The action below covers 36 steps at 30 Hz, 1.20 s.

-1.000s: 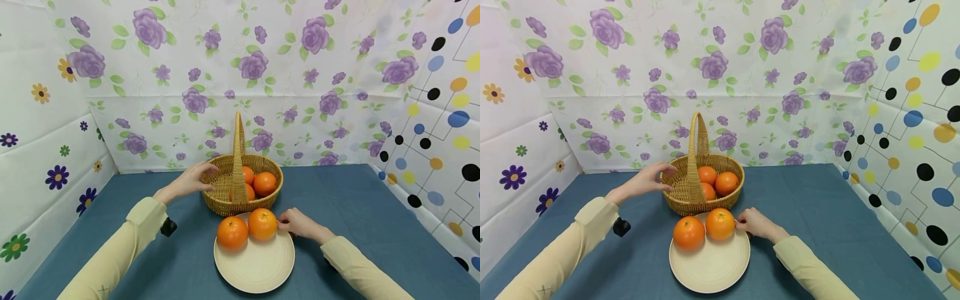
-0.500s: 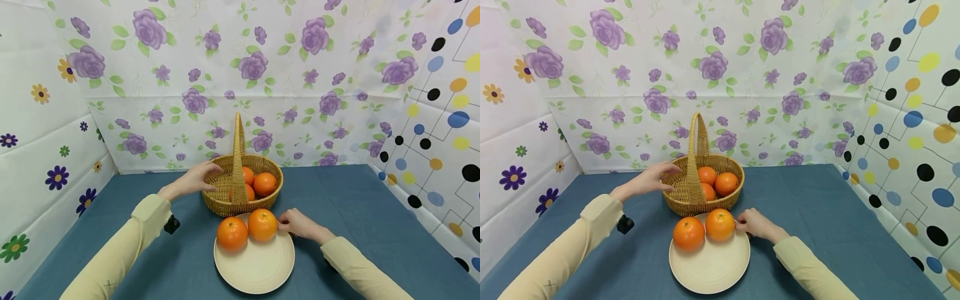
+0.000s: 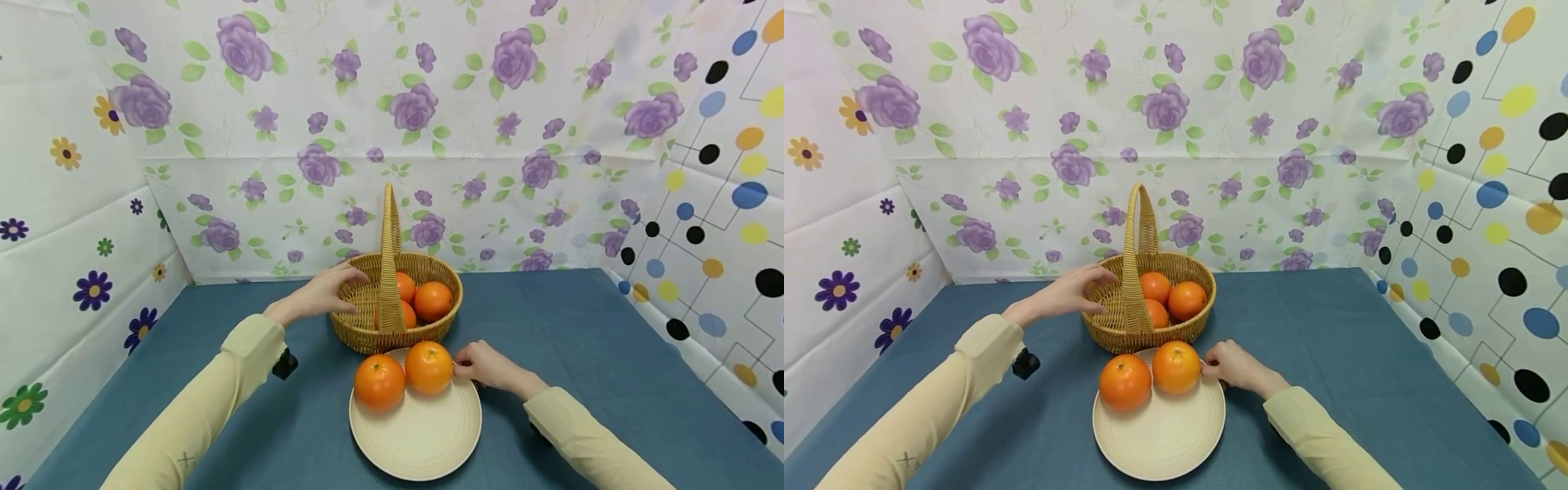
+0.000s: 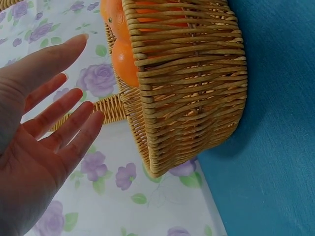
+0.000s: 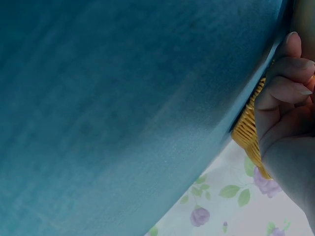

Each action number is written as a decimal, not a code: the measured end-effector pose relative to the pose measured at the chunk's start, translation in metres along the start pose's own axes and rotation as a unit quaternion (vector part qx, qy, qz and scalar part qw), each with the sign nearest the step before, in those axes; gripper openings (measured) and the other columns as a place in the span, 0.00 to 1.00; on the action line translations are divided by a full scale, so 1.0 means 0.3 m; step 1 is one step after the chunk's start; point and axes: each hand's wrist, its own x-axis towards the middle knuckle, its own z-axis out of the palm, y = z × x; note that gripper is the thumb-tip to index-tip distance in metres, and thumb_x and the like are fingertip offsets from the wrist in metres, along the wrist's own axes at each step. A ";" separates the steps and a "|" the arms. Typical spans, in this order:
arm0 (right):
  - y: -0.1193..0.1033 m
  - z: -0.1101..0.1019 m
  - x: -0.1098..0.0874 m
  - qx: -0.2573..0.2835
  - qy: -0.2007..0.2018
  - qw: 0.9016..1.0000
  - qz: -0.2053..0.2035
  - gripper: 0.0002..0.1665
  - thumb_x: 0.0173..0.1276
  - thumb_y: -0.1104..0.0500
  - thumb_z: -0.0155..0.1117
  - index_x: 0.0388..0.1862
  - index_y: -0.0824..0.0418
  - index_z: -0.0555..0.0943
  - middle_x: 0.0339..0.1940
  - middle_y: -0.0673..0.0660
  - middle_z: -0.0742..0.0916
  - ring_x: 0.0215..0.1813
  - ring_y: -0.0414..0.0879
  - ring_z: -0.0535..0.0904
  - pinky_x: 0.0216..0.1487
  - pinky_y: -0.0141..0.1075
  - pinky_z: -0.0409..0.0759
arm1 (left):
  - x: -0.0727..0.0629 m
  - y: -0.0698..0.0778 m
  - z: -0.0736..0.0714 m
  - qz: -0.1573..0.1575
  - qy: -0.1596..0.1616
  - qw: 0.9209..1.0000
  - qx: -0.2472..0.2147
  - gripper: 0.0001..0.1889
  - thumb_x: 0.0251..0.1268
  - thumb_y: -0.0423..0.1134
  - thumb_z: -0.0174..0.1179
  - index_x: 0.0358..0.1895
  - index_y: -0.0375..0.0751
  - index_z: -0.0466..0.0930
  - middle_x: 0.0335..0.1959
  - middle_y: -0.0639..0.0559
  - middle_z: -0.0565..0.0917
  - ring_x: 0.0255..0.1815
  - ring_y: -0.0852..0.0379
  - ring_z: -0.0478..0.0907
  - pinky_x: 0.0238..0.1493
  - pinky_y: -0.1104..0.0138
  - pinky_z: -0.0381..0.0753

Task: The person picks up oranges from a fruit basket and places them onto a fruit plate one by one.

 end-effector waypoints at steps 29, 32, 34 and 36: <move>-0.003 0.000 0.000 -0.007 0.004 1.000 -0.005 0.15 0.62 0.64 0.57 0.16 0.52 0.76 0.08 0.43 0.70 0.08 0.35 0.63 0.11 0.30 0.65 | 0.048 -0.027 0.043 0.025 -0.020 0.999 -0.010 0.27 0.46 0.34 0.70 0.52 0.34 0.72 0.48 0.39 0.72 0.47 0.43 0.68 0.48 0.54 0.66; -0.004 0.000 0.000 -0.006 0.003 1.000 -0.003 0.15 0.62 0.64 0.57 0.16 0.52 0.76 0.08 0.42 0.70 0.08 0.35 0.63 0.11 0.30 0.65 | 0.050 -0.034 0.053 0.022 -0.013 1.000 -0.009 0.27 0.46 0.36 0.70 0.52 0.35 0.72 0.47 0.40 0.73 0.46 0.43 0.68 0.47 0.55 0.67; -0.004 0.001 0.000 -0.006 0.004 1.000 -0.004 0.15 0.62 0.64 0.57 0.16 0.52 0.76 0.08 0.42 0.70 0.08 0.35 0.63 0.11 0.30 0.65 | 0.052 -0.037 0.060 0.016 -0.010 1.000 -0.010 0.27 0.46 0.37 0.70 0.51 0.35 0.72 0.46 0.41 0.73 0.45 0.43 0.69 0.47 0.55 0.67; -0.003 0.001 0.001 -0.007 0.005 1.000 -0.006 0.15 0.62 0.64 0.57 0.16 0.52 0.75 0.08 0.42 0.70 0.08 0.35 0.63 0.11 0.30 0.65 | 0.054 -0.038 0.065 0.008 -0.009 1.000 -0.015 0.27 0.46 0.38 0.70 0.52 0.35 0.72 0.46 0.41 0.73 0.45 0.43 0.69 0.46 0.54 0.68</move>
